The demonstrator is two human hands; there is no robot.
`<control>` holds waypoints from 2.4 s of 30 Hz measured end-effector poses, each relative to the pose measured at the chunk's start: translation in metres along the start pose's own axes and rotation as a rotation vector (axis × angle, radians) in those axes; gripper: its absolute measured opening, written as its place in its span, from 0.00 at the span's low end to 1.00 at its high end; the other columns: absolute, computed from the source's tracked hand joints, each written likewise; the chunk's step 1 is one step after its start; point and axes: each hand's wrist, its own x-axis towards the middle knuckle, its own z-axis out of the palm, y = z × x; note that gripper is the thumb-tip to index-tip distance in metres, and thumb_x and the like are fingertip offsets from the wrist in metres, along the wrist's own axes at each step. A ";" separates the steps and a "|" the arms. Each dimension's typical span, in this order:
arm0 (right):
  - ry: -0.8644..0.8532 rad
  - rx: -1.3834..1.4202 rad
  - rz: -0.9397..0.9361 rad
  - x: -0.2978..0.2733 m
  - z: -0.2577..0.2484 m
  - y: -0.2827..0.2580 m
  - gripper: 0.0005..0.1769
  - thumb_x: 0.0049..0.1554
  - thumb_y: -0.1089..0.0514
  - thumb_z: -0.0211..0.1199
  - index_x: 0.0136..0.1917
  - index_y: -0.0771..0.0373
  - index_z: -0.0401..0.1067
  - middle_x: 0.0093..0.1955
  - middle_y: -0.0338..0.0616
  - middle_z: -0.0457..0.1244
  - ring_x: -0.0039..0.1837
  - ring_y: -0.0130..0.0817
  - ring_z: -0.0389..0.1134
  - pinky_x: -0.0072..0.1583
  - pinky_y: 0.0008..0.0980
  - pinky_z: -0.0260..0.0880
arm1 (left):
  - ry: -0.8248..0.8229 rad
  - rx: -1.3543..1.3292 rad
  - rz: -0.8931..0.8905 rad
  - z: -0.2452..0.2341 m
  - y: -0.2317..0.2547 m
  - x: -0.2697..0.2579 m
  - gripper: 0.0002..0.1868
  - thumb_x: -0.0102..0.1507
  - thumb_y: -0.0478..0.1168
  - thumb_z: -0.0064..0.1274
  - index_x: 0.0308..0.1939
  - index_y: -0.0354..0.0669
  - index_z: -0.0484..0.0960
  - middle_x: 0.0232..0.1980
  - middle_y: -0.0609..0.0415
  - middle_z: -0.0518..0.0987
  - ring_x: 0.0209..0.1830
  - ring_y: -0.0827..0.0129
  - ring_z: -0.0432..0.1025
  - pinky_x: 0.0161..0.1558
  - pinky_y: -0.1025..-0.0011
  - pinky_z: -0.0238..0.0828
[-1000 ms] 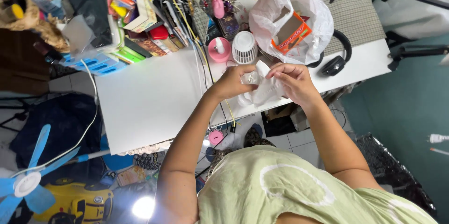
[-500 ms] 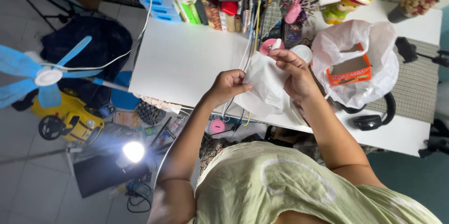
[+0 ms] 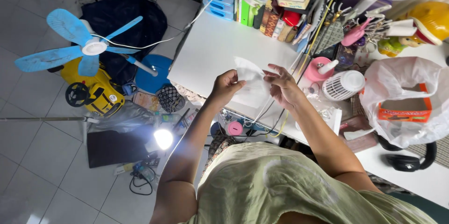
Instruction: Cleaning a small whiteboard and organizing items on a cluttered desk.
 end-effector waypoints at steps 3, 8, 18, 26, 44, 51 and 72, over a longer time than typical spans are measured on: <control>-0.003 0.021 0.122 0.018 0.017 0.015 0.44 0.50 0.73 0.66 0.77 0.62 0.54 0.63 0.48 0.62 0.51 0.29 0.70 0.46 0.30 0.73 | 0.052 0.063 0.004 -0.032 -0.015 0.003 0.06 0.66 0.31 0.55 0.47 0.36 0.79 0.44 0.55 0.83 0.42 0.80 0.75 0.42 0.79 0.72; -0.040 -0.068 0.193 0.036 0.058 0.024 0.47 0.51 0.74 0.64 0.79 0.60 0.51 0.57 0.49 0.64 0.51 0.32 0.71 0.47 0.33 0.73 | 0.109 0.073 0.017 -0.078 -0.042 0.010 0.07 0.68 0.32 0.54 0.50 0.35 0.78 0.46 0.53 0.83 0.41 0.79 0.73 0.39 0.77 0.70; -0.205 -0.117 -0.002 0.038 0.115 0.020 0.49 0.47 0.87 0.51 0.79 0.62 0.55 0.63 0.47 0.66 0.64 0.33 0.70 0.66 0.31 0.72 | 0.107 0.180 -0.023 -0.111 -0.030 0.011 0.12 0.63 0.34 0.62 0.49 0.35 0.81 0.43 0.53 0.85 0.39 0.77 0.77 0.41 0.77 0.75; -0.310 -0.572 -0.253 0.038 0.101 0.011 0.39 0.54 0.85 0.54 0.74 0.61 0.67 0.65 0.41 0.68 0.65 0.25 0.68 0.67 0.24 0.68 | 0.070 0.198 -0.049 -0.112 -0.016 0.014 0.08 0.65 0.33 0.57 0.48 0.40 0.85 0.38 0.61 0.83 0.34 0.83 0.72 0.37 0.79 0.71; -0.509 -1.409 -0.784 -0.074 0.070 -0.056 0.45 0.37 0.82 0.54 0.63 0.48 0.78 0.62 0.34 0.70 0.63 0.47 0.63 0.62 0.40 0.67 | -0.073 0.027 0.062 -0.029 -0.004 0.007 0.16 0.60 0.17 0.47 0.38 0.40 0.84 0.39 0.62 0.82 0.40 0.79 0.74 0.44 0.79 0.73; -0.609 -1.301 -0.764 -0.101 0.026 -0.059 0.39 0.37 0.80 0.54 0.58 0.55 0.81 0.50 0.34 0.73 0.49 0.38 0.62 0.67 0.40 0.59 | 0.068 0.137 0.193 0.009 -0.018 -0.007 0.18 0.65 0.17 0.38 0.37 0.36 0.82 0.40 0.56 0.83 0.44 0.76 0.75 0.53 0.77 0.71; -0.200 -0.594 0.061 -0.021 -0.006 0.059 0.13 0.55 0.70 0.67 0.55 0.69 0.76 0.51 0.43 0.72 0.55 0.29 0.72 0.59 0.27 0.73 | -0.156 0.277 0.015 -0.023 0.002 -0.050 0.17 0.64 0.24 0.47 0.49 0.41 0.87 0.52 0.56 0.86 0.49 0.77 0.75 0.55 0.76 0.70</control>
